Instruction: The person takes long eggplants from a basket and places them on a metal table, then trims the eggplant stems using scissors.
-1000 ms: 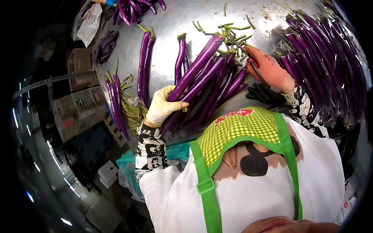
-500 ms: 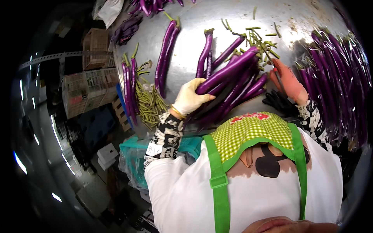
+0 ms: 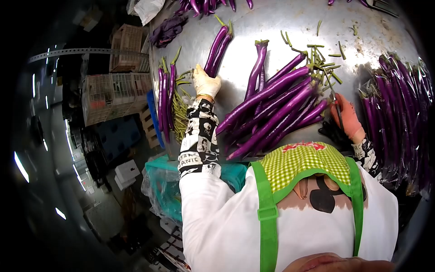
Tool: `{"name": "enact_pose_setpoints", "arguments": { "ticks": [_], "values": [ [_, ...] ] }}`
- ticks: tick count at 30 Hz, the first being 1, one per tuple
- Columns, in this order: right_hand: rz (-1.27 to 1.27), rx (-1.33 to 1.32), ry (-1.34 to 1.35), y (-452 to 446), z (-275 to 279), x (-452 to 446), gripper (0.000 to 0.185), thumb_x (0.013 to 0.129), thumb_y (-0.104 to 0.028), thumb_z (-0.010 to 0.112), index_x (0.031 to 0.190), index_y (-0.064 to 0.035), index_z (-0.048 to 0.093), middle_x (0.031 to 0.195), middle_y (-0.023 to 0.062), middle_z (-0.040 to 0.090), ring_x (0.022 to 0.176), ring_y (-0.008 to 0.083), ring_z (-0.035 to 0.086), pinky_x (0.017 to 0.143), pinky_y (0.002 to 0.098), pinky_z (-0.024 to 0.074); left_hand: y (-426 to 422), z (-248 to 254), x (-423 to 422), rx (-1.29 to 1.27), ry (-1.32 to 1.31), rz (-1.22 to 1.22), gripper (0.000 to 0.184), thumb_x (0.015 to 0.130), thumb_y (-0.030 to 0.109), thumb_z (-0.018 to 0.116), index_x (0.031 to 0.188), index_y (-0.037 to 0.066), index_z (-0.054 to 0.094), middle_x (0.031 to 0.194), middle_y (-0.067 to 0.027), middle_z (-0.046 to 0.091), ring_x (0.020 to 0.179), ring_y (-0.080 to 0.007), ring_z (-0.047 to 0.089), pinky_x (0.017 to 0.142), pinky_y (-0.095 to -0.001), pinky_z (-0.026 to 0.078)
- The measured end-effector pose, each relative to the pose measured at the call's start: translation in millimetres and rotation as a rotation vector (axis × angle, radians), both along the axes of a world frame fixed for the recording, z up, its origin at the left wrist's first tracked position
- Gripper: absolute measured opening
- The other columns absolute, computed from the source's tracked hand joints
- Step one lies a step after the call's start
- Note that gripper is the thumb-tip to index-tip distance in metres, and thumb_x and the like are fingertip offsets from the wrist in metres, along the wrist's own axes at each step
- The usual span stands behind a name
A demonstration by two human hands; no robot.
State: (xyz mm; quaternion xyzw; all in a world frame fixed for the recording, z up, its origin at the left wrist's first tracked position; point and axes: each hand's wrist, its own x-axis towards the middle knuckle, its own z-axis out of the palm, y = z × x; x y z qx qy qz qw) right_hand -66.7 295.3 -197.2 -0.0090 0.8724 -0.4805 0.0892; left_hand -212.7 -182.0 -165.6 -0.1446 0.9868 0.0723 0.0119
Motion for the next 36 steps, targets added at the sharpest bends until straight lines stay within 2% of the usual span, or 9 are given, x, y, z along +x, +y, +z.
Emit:
{"name": "enact_pose_setpoints", "arguments": {
  "ticks": [4, 8, 9, 11, 12, 18, 22, 26, 36],
  "values": [
    [0.006, 0.035, -0.026, 2, 4, -1, 0.035, 0.094, -0.01, 0.064, 0.126, 0.0028, 0.056, 0.1, 0.0234, 0.069, 0.084, 0.038, 0.068, 0.075, 0.0404, 0.0521, 12, 7, -8, -0.21, -0.22, 0.017, 0.085, 0.077, 0.022, 0.075, 0.152, 0.004, 0.04, 0.128, -0.0236, 0.061, 0.121, -0.0413, 0.061, 0.105, -0.0453, 0.05],
    [-0.011, -0.109, 0.0, 5, 7, 3, 0.04, 0.095, -0.011, 0.062, 0.132, 0.002, 0.054, 0.093, 0.0181, 0.067, 0.078, 0.0262, 0.067, 0.073, 0.0365, 0.0512, 4, 0, -6, 0.111, -0.086, -0.025, 0.071, 0.075, 0.017, 0.068, 0.143, 0.007, 0.049, 0.118, -0.0216, 0.065, 0.107, -0.0385, 0.066, 0.096, -0.0453, 0.052],
    [0.008, -0.143, -0.055, 5, 14, 2, 0.04, 0.096, -0.012, 0.062, 0.133, 0.0014, 0.054, 0.09, 0.0152, 0.066, 0.076, 0.0235, 0.064, 0.073, 0.0351, 0.0504, 7, 6, -2, 0.267, -0.017, -0.051, 0.059, 0.077, 0.015, 0.068, 0.133, 0.003, 0.056, 0.096, -0.0148, 0.07, 0.086, -0.0307, 0.07, 0.079, -0.0399, 0.056],
    [0.049, -0.212, -0.167, 5, 40, -2, 0.042, 0.097, -0.013, 0.06, 0.136, 0.0, 0.053, 0.085, 0.0094, 0.062, 0.072, 0.018, 0.058, 0.071, 0.0325, 0.0489, 21, 33, 9, 0.774, -0.002, 0.028, 0.042, 0.079, 0.011, 0.069, 0.119, 0.0, 0.063, 0.076, -0.0059, 0.066, 0.064, -0.0178, 0.064, 0.061, -0.0319, 0.052],
    [0.079, -0.259, -0.168, 4, 44, -3, 0.043, 0.098, -0.013, 0.059, 0.138, -0.0008, 0.052, 0.085, 0.0075, 0.06, 0.072, 0.0163, 0.055, 0.071, 0.0316, 0.0481, 16, 31, 13, 0.8, 0.045, -0.039, 0.027, 0.082, 0.009, 0.072, 0.108, -0.001, 0.065, 0.071, -0.0014, 0.063, 0.056, -0.0084, 0.057, 0.052, -0.0258, 0.047],
    [0.231, -0.423, -0.201, -5, 88, -21, 0.049, 0.099, -0.017, 0.058, 0.145, -0.0043, 0.046, 0.089, 0.0017, 0.054, 0.075, 0.011, 0.048, 0.07, 0.0281, 0.0446, 42, 96, 55, 1.136, -0.286, -0.175, 0.01, 0.089, 0.007, 0.068, 0.094, 0.0, 0.064, 0.072, -0.0022, 0.063, 0.054, -0.0084, 0.054, 0.053, -0.0238, 0.044],
    [0.36, -0.477, -0.231, -11, 96, -42, 0.053, 0.102, -0.023, 0.06, 0.148, -0.005, 0.042, 0.09, 0.0001, 0.051, 0.074, 0.0087, 0.044, 0.067, 0.026, 0.0412, 45, 115, 66, 1.228, -0.443, -0.32, 0.056, 0.09, 0.006, 0.061, 0.145, -0.001, 0.052, 0.091, -0.0029, 0.066, 0.06, -0.0075, 0.054, 0.056, -0.0231, 0.046],
    [0.411, -0.505, -0.188, -15, 93, -54, 0.063, 0.099, -0.042, 0.06, 0.147, -0.003, 0.045, 0.088, -0.0014, 0.053, 0.073, 0.0083, 0.045, 0.066, 0.0254, 0.0422, 56, 132, 70, 1.169, -0.545, -0.345, 0.051, 0.095, 0.016, 0.066, 0.139, -0.006, 0.054, 0.092, -0.0075, 0.069, 0.063, -0.0099, 0.057, 0.057, -0.0246, 0.047],
    [0.306, -0.708, -0.34, -18, 75, -46, 0.057, 0.101, -0.033, 0.057, 0.146, -0.0004, 0.045, 0.093, 0.004, 0.062, 0.078, 0.01, 0.056, 0.065, 0.0245, 0.0477, 66, 133, 86, 1.205, -0.541, -0.372, 0.049, 0.097, 0.019, 0.066, 0.138, -0.006, 0.055, 0.093, -0.0074, 0.069, 0.063, -0.01, 0.058, 0.057, -0.0235, 0.047]
  ]
}}
